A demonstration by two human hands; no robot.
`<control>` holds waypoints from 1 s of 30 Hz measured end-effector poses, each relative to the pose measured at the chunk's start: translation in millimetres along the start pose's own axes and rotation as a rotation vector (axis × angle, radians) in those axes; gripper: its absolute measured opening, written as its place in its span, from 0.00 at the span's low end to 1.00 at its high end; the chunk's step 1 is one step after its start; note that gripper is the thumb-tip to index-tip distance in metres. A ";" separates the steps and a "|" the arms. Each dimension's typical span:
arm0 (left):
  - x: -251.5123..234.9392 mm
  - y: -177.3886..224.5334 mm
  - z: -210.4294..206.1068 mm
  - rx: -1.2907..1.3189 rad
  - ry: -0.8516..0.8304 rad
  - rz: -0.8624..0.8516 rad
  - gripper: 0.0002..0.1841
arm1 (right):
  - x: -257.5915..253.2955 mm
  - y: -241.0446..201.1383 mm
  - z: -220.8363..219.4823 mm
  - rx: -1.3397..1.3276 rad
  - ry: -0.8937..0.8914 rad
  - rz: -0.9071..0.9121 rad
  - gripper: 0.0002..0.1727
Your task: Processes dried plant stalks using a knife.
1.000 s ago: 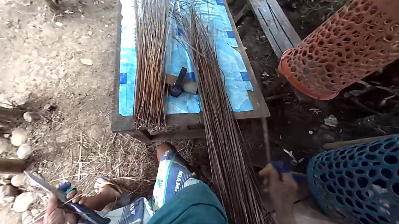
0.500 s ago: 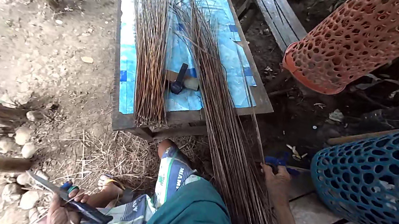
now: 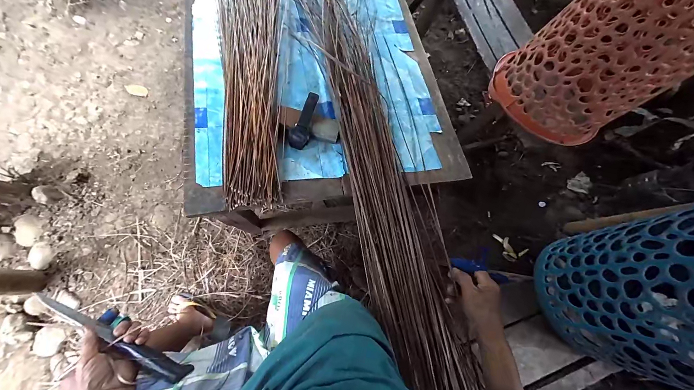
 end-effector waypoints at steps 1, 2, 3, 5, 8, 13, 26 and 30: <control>0.4 -0.3 -0.4 -0.005 0.001 -0.005 0.32 | 0.3 -0.3 -0.4 -0.050 0.005 -0.010 0.13; 0.7 -0.6 -0.6 -0.011 0.003 -0.007 0.32 | 0.8 -0.5 -0.3 -0.066 -0.002 0.003 0.14; 0.6 -0.5 -0.3 -0.017 0.003 -0.005 0.32 | 0.2 0.8 -0.8 -0.049 -0.021 0.018 0.16; 2.0 0.0 -1.7 -0.028 0.014 -0.005 0.32 | -1.4 4.5 -5.3 0.034 -0.058 0.051 0.16; 7.7 0.7 -6.8 -0.030 0.031 -0.006 0.32 | -0.6 8.5 -11.9 0.228 0.008 0.206 0.17; 10.7 2.4 -9.9 -0.049 0.046 -0.006 0.31 | 8.9 10.6 -19.7 0.398 0.150 0.538 0.19; 3.6 0.3 -4.9 -0.030 0.028 0.006 0.31 | -1.5 7.7 -29.5 0.416 0.096 0.257 0.21; 4.7 4.3 -5.6 0.015 0.011 0.039 0.32 | 4.4 -0.3 -16.6 0.046 0.174 0.348 0.18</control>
Point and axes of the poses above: each hand's wrist, its own x-axis away from the middle knuckle, its own z-axis out of the back of the hand, y = z × x, the point moved 2 cm from there along -x, towards the middle knuckle, and after that the axes turned 9 degrees about y, right-handed, at the moved point
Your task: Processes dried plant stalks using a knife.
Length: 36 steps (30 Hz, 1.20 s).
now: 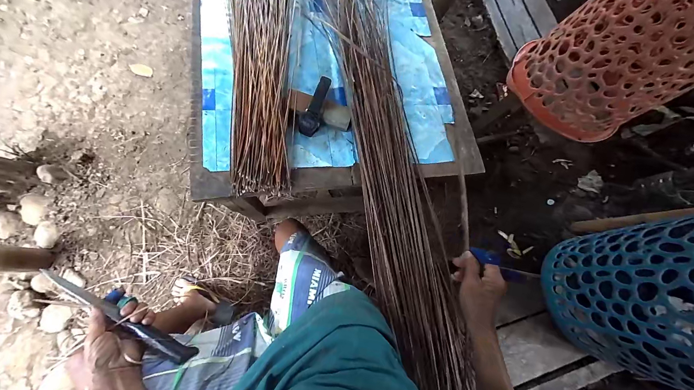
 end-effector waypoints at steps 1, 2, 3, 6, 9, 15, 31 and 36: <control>0.7 0.3 0.5 0.045 -0.038 0.032 0.33 | 2.0 -8.5 4.9 -0.091 -0.010 0.028 0.17; 2.7 0.2 2.1 0.098 -0.097 0.070 0.34 | 5.5 -21.9 9.2 -0.159 -0.046 0.042 0.17; 8.6 -0.2 2.1 0.140 -0.178 0.104 0.34 | 11.2 -37.8 11.5 -0.218 -0.104 0.062 0.16; 66.2 -3.0 -36.2 -0.006 -0.463 0.105 0.26 | 45.7 -80.8 -2.8 -0.346 -0.388 0.097 0.15; 135.6 -12.5 -87.0 -0.284 -0.764 0.126 0.20 | 95.8 -108.9 -36.7 -0.439 -0.697 0.089 0.14; 212.8 -32.0 -125.7 -0.487 -0.861 0.201 0.11 | 153.6 -132.5 -79.3 -0.666 -1.048 0.298 0.12; 214.7 -33.0 -107.8 -0.373 -0.804 0.061 0.08 | 156.3 -132.9 -55.9 -0.648 -1.520 -0.523 0.08; 120.3 65.3 -86.4 -0.325 -0.397 -0.153 0.16 | 154.1 -91.7 -12.1 -0.348 -1.489 -0.324 0.08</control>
Point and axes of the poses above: each hand's wrist, its own x-axis away from the middle knuckle, its own z-axis out of the back of the hand, y = z × x, the point moved 2 cm from there along -x, towards the middle knuckle, and after that the axes turned 9 degrees about y, right-handed, at the moved point
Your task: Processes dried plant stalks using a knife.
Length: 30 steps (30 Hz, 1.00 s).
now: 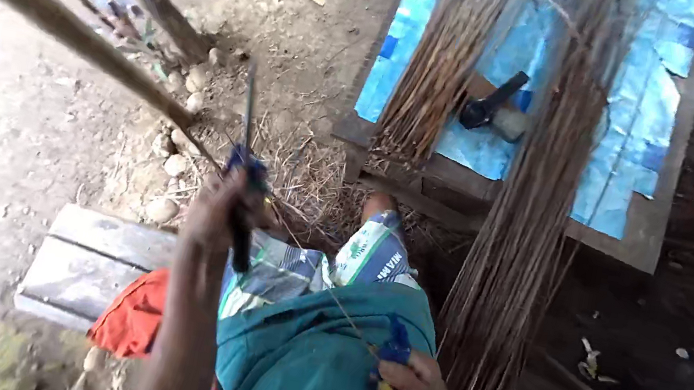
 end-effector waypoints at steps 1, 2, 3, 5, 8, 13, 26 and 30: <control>-15.9 9.6 18.2 0.021 0.056 -0.015 0.15 | 6.4 3.9 8.8 -0.021 0.020 -0.022 0.08; -27.9 16.4 30.0 0.048 0.114 -0.022 0.16 | 9.1 4.9 16.5 -0.066 0.030 -0.068 0.07; -35.0 19.8 33.2 0.059 0.152 -0.008 0.19 | 7.9 5.3 21.2 -0.142 0.024 -0.128 0.07; -27.4 12.6 9.3 -0.036 0.104 0.073 0.17 | -4.3 2.2 18.0 -0.265 0.005 -0.185 0.08; 32.6 -38.6 -61.8 -0.151 -0.207 0.242 0.04 | -29.1 -21.7 3.0 -0.084 0.057 0.005 0.10; 69.7 -67.6 -83.9 0.055 -0.436 0.262 0.04 | -38.6 -36.6 -2.2 0.236 0.048 0.448 0.08; 61.4 -69.8 -85.8 -0.076 -0.470 0.334 0.04 | -11.8 -24.7 13.4 -0.057 0.168 -0.038 0.10; 66.4 -76.1 -81.5 0.093 -0.441 0.282 0.06 | -9.0 -18.7 20.7 -0.161 0.015 -0.075 0.10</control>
Point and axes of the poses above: each hand's wrist, its own x-axis away from the middle knuckle, its own z-axis out of the back of the hand, y = z × x, the point moved 2 cm from there along -x, towards the middle knuckle, and after that the axes turned 9 degrees about y, right-handed, at the moved point
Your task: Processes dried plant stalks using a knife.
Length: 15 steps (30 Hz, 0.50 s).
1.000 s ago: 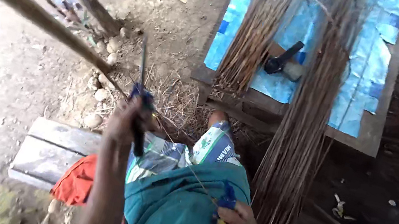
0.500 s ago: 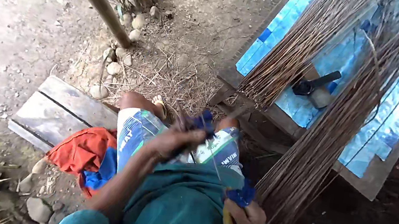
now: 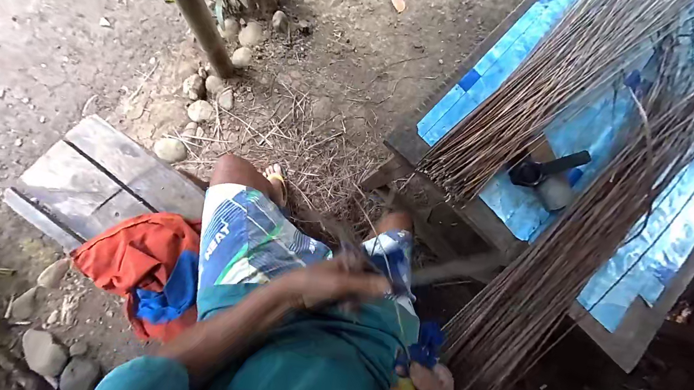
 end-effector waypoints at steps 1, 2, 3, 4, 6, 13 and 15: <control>-1.5 13.0 25.0 0.052 0.117 -0.028 0.06 | 9.1 4.9 7.1 0.086 0.031 -0.018 0.07; -3.6 28.4 52.6 0.120 0.189 -0.070 0.08 | 17.2 10.6 15.3 0.162 0.058 -0.025 0.08; -4.6 43.0 77.2 0.177 0.214 -0.107 0.12 | 22.8 16.8 23.1 0.199 0.068 -0.025 0.09; -3.6 53.7 92.5 0.216 0.226 -0.133 0.16 | 25.1 21.4 27.4 0.197 0.071 -0.027 0.10; -1.4 59.8 90.8 0.201 0.223 -0.131 0.17 | 17.9 22.3 22.2 0.150 0.048 -0.043 0.11; -9.9 54.3 71.3 0.154 0.125 -0.118 0.13 | -13.1 3.6 4.6 0.060 -0.066 0.014 0.08; -3.1 78.8 102.5 0.078 0.250 -0.172 0.14 | -5.6 8.6 23.1 0.179 -0.032 0.064 0.08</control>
Point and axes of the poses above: each hand's wrist, its own x-axis away from the middle knuckle, its own z-axis out of the back of the hand, y = z × x, the point moved 2 cm from there along -x, towards the middle knuckle, and after that the axes turned 9 degrees about y, right-handed, at the moved point
